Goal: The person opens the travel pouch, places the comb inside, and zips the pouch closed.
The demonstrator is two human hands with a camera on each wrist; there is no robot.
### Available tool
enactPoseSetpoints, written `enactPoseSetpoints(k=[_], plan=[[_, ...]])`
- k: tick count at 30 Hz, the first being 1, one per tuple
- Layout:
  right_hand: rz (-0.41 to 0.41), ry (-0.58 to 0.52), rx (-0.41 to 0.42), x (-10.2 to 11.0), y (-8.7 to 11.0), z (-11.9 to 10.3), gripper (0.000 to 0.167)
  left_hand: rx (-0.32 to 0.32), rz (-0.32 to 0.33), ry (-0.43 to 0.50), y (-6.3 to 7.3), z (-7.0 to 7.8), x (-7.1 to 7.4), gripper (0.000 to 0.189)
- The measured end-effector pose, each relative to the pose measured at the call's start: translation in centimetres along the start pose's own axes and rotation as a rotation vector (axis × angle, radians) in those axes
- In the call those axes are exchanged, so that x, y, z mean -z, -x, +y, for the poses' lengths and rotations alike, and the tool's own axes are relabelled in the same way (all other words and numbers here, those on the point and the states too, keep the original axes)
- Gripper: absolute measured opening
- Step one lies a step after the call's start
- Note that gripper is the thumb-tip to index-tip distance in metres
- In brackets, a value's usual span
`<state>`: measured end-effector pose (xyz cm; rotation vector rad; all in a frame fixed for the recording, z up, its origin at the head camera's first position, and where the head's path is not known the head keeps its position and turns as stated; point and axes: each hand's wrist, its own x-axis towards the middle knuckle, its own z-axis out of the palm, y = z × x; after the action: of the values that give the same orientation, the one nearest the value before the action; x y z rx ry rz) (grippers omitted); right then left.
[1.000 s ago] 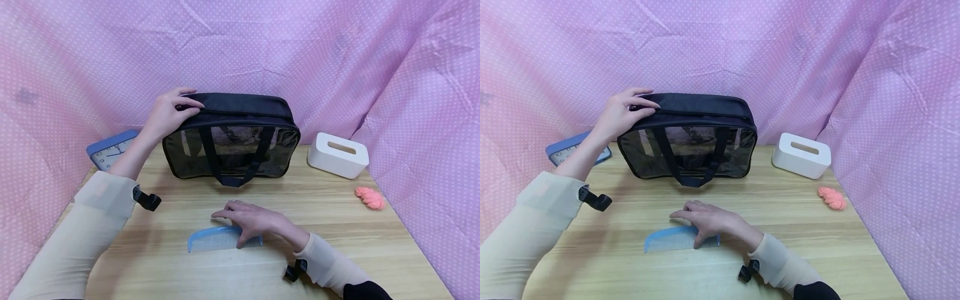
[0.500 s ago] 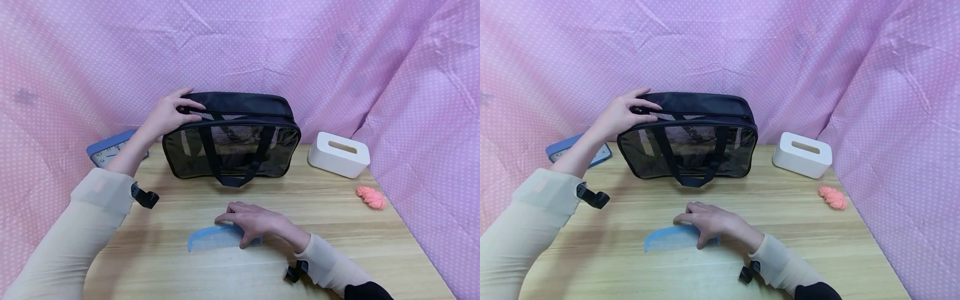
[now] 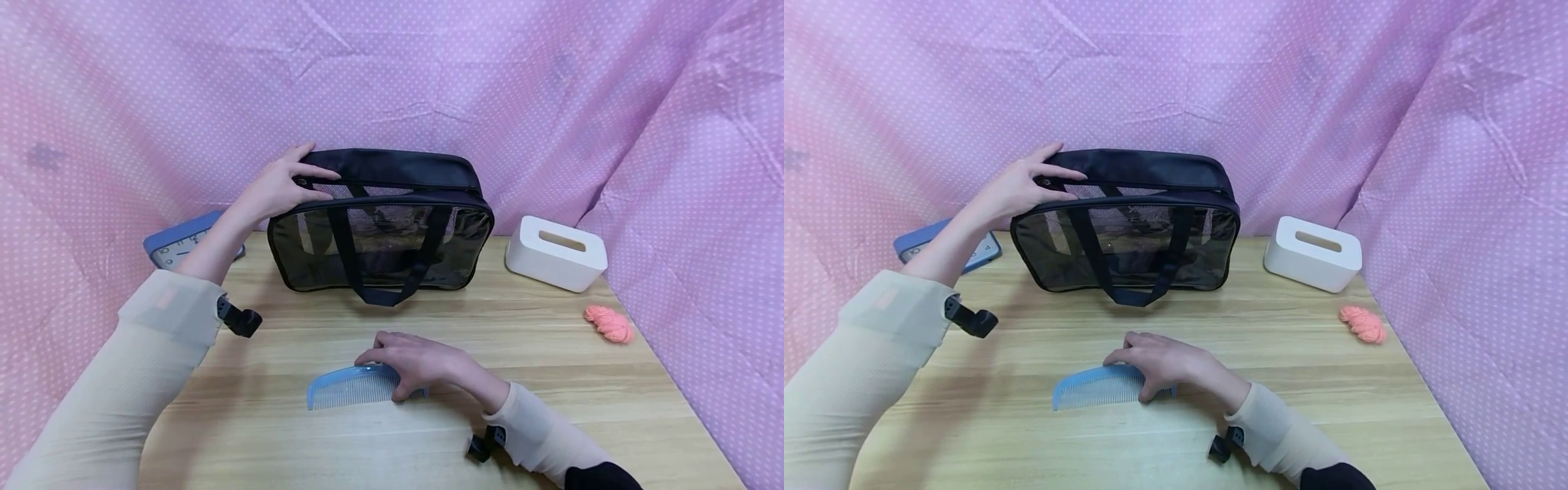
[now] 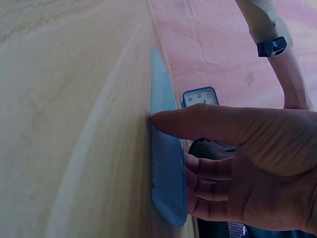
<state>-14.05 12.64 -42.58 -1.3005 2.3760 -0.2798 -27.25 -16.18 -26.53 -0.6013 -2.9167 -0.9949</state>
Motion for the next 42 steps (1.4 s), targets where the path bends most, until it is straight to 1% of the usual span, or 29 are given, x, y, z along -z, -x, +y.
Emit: enactPoseSetpoints(k=[6, 9, 15, 19, 23, 28, 33, 42], plan=[[0.002, 0.007, 0.013, 0.0, 0.1, 0.1, 0.085, -0.006, -0.001, -0.007, -0.1, 0.0, -0.1, 0.042], [-0.01, 0.013, 0.015, 0.0, 0.1, 0.1, 0.086, -0.006, 0.003, 0.004, -0.1, 0.0, -0.1, 0.042], [-0.032, -0.024, -0.021, -0.1, 0.0, 0.1, 0.089, -0.01, 0.01, 0.007, 0.0, -0.2, 0.0, 0.041], [-0.025, -0.025, -0.035, -0.1, 0.0, 0.1, 0.09, -0.005, 0.006, 0.007, -0.1, -0.2, 0.0, 0.042], [-0.009, -0.006, -0.022, 0.0, -0.1, 0.1, 0.088, -0.006, 0.002, 0.015, 0.0, -0.3, 0.0, 0.042], [0.038, 0.011, 0.007, 0.1, -0.2, 0.3, 0.082, -0.003, -0.005, 0.018, 0.1, -0.4, 0.1, 0.043], [0.101, -0.008, 0.036, 0.3, 0.0, 0.5, 0.074, -0.004, -0.007, 0.011, -0.1, -0.4, 0.0, 0.042], [0.208, -0.051, 0.058, 2.3, 1.1, 1.2, 0.065, -0.021, -0.002, -0.005, -0.2, -0.7, 0.1, 0.041]])
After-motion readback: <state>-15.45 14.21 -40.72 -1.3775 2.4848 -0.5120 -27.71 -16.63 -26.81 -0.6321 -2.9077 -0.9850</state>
